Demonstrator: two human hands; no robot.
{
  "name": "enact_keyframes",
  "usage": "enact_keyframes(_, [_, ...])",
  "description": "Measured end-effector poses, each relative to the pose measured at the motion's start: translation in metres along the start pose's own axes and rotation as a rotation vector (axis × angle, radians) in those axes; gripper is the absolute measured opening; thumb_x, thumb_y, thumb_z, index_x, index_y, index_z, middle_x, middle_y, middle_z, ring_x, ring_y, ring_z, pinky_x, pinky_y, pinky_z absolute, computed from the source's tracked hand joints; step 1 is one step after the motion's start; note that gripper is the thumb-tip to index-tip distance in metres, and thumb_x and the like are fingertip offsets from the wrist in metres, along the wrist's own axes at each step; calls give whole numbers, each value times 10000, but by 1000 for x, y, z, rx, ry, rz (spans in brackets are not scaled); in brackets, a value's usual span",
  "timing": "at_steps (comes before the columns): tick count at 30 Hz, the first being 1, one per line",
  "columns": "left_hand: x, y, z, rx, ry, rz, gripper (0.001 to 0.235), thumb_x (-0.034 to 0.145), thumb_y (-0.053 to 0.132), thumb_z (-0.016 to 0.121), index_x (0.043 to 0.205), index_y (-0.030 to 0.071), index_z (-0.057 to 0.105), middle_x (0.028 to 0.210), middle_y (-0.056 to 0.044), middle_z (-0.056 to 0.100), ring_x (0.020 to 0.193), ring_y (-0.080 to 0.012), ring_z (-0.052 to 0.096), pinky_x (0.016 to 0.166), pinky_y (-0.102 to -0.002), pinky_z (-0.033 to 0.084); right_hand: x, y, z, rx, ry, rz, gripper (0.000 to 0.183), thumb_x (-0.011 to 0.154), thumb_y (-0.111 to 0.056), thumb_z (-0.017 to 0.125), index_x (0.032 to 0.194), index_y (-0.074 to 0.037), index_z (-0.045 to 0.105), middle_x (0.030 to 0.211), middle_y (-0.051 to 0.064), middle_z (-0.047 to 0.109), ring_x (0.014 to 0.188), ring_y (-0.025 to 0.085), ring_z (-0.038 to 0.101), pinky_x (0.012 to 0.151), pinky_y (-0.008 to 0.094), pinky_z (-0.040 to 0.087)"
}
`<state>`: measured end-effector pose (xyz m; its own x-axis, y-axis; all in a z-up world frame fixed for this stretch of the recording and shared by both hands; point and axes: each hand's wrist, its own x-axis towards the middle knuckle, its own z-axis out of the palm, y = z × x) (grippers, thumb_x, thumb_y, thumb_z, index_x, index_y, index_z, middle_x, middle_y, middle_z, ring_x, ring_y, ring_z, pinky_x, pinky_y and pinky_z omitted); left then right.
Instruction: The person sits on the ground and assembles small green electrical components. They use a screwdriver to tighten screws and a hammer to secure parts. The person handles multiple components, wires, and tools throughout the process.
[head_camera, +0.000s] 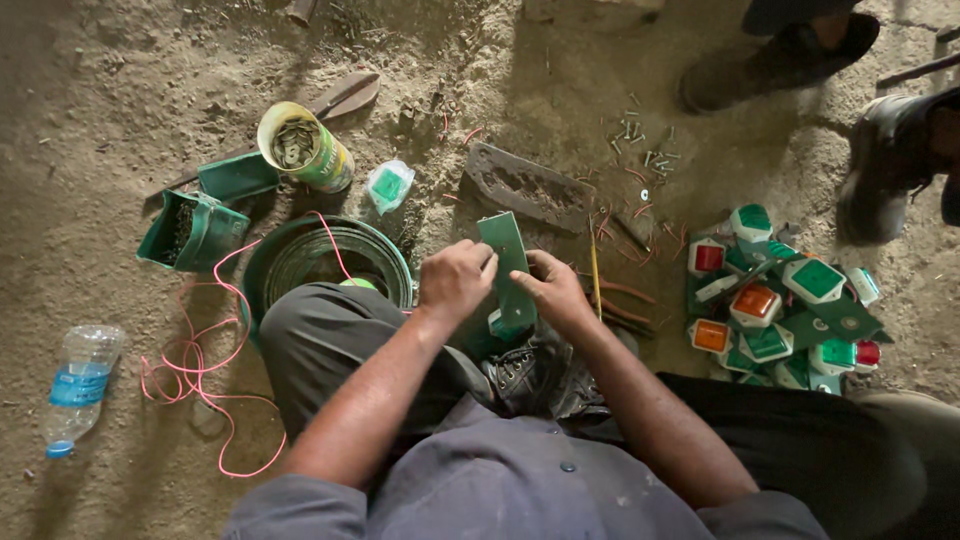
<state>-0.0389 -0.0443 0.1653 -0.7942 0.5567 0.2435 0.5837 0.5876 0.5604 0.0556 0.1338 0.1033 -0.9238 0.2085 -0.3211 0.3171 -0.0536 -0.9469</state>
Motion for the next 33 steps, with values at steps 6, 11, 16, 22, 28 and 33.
enact_keyframes(6, [-4, -2, 9, 77, -10, 89, 125, 856, 219, 740, 807, 118, 685, 777, -107, 673, 716, -301, 698, 609, -455, 549, -7, -12, 2, -173, 33, -62, 367, 930, -117, 714, 1268, 2, 635, 1066, 108, 751, 944, 142, 687, 813, 301, 574])
enact_keyframes(11, [0, -8, 16, -25, -112, -98, 90, 898, 209, 723, 933, 132, 753, 883, -107, 731, 749, -289, 709, 674, -416, 563, -20, -40, 10, -330, 87, -68, 406, 911, -146, 723, 1298, -53, 644, 1070, 90, 743, 923, 119, 689, 788, 300, 585])
enact_keyframes(16, [8, -14, 15, -329, -228, -446, 160, 856, 229, 743, 984, 145, 786, 940, -118, 754, 832, -292, 717, 739, -413, 550, -30, -71, 21, -436, 119, -99, 384, 892, -155, 723, 1269, -86, 692, 1057, 109, 768, 954, 159, 717, 849, 329, 566])
enact_keyframes(22, [3, -32, 33, -463, -232, -465, 173, 860, 226, 753, 979, 105, 785, 922, -155, 766, 840, -304, 751, 746, -412, 557, -38, -88, 25, -630, 119, -222, 421, 866, -146, 726, 1285, -123, 689, 1072, 132, 725, 998, 298, 714, 867, 389, 551])
enact_keyframes(28, [-2, -45, 54, -476, -147, -318, 124, 854, 154, 766, 937, 74, 810, 859, -163, 778, 738, -223, 722, 650, -378, 555, -36, -82, 25, -675, 162, -318, 426, 877, -142, 724, 1299, -143, 672, 1082, 117, 705, 998, 319, 703, 858, 393, 552])
enact_keyframes(33, [7, -38, 44, -849, -130, -557, 119, 854, 3, 755, 961, 32, 714, 861, -122, 789, 684, -156, 760, 609, -333, 618, -36, -83, 32, -714, 200, -342, 428, 872, -92, 690, 1296, -147, 682, 1107, 109, 709, 1012, 310, 701, 866, 392, 554])
